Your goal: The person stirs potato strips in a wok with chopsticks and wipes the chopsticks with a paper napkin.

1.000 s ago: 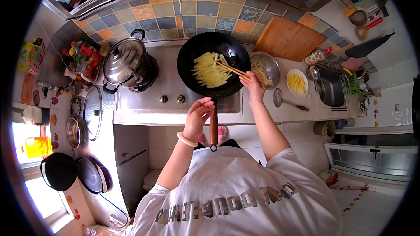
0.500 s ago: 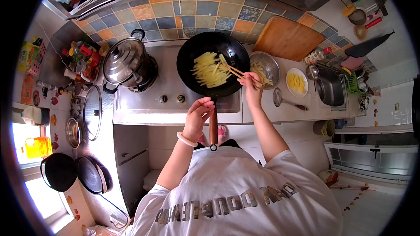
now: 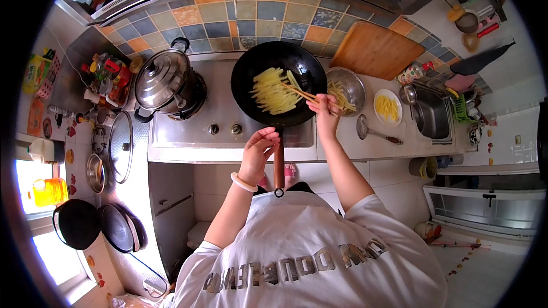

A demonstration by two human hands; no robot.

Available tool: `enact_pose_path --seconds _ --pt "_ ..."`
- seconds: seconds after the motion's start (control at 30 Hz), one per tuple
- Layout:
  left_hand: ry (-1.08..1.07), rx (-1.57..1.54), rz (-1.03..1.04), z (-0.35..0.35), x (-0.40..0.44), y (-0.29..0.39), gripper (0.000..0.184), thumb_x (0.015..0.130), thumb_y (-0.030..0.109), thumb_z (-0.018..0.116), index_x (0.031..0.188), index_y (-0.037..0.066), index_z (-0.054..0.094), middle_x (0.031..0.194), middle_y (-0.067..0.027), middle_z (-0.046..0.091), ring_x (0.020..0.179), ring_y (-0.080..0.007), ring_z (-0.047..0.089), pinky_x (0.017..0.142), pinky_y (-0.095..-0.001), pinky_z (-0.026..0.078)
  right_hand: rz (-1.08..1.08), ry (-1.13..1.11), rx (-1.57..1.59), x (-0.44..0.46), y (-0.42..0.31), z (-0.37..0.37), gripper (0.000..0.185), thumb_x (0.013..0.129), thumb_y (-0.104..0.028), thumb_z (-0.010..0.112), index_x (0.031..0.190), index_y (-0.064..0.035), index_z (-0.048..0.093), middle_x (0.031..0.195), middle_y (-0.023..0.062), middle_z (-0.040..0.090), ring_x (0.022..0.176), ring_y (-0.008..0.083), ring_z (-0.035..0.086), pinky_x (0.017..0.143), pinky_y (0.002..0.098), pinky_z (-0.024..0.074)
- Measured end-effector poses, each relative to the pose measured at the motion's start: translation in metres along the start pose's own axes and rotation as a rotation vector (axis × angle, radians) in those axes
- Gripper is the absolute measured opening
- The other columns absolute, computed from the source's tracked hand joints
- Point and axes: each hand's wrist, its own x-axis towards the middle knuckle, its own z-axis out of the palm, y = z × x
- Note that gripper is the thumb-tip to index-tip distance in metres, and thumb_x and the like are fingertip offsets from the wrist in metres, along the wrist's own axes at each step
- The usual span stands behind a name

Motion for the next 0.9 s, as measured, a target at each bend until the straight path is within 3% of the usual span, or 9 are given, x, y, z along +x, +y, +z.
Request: enact_pose_path --seconds 0.33,0.47,0.67,0.9 --pt "0.006 -0.02 0.016 -0.005 0.0 0.001 0.027 0.09 0.0 0.045 0.114 0.003 0.055 0.105 -0.0061 0.061 0.099 -0.0158 0.059 0.092 -0.03 0.046 0.144 -0.034 0.127 0.002 -0.008 0.008 0.016 0.098 -0.016 0.05 0.096 -0.0013 0.054 0.093 0.0106 0.064 0.083 0.0229 0.07 0.072 0.0289 0.0571" --pt "0.008 -0.024 0.008 -0.006 0.001 0.002 0.027 0.09 0.001 0.044 0.114 0.003 0.055 0.106 -0.0061 0.061 0.099 -0.0156 0.059 0.092 -0.0302 0.047 0.148 -0.037 0.033 0.002 -0.012 0.0 0.018 0.098 -0.017 0.05 0.095 -0.0011 0.055 0.094 0.0104 0.064 0.084 0.0223 0.069 0.072 0.0274 0.056" --pt "-0.001 -0.021 0.005 -0.007 0.003 0.001 0.027 0.09 0.001 0.045 0.114 0.004 0.055 0.106 -0.0059 0.062 0.099 -0.0155 0.059 0.092 -0.03 0.046 -0.118 -0.22 -0.171 0.006 -0.009 0.0 0.021 0.099 -0.018 0.049 0.098 0.0009 0.058 0.089 0.0086 0.065 0.08 0.0174 0.069 0.069 0.0244 0.0536" --pt "-0.006 -0.019 0.003 -0.007 0.004 0.001 0.027 0.089 0.001 0.045 0.114 0.004 0.055 0.107 -0.0059 0.061 0.099 -0.0159 0.059 0.093 -0.0299 0.046 -0.102 -0.18 -0.261 0.008 -0.006 0.001 0.019 0.099 -0.016 0.048 0.098 0.0005 0.057 0.089 0.0093 0.065 0.079 0.0173 0.069 0.069 0.0235 0.0527"
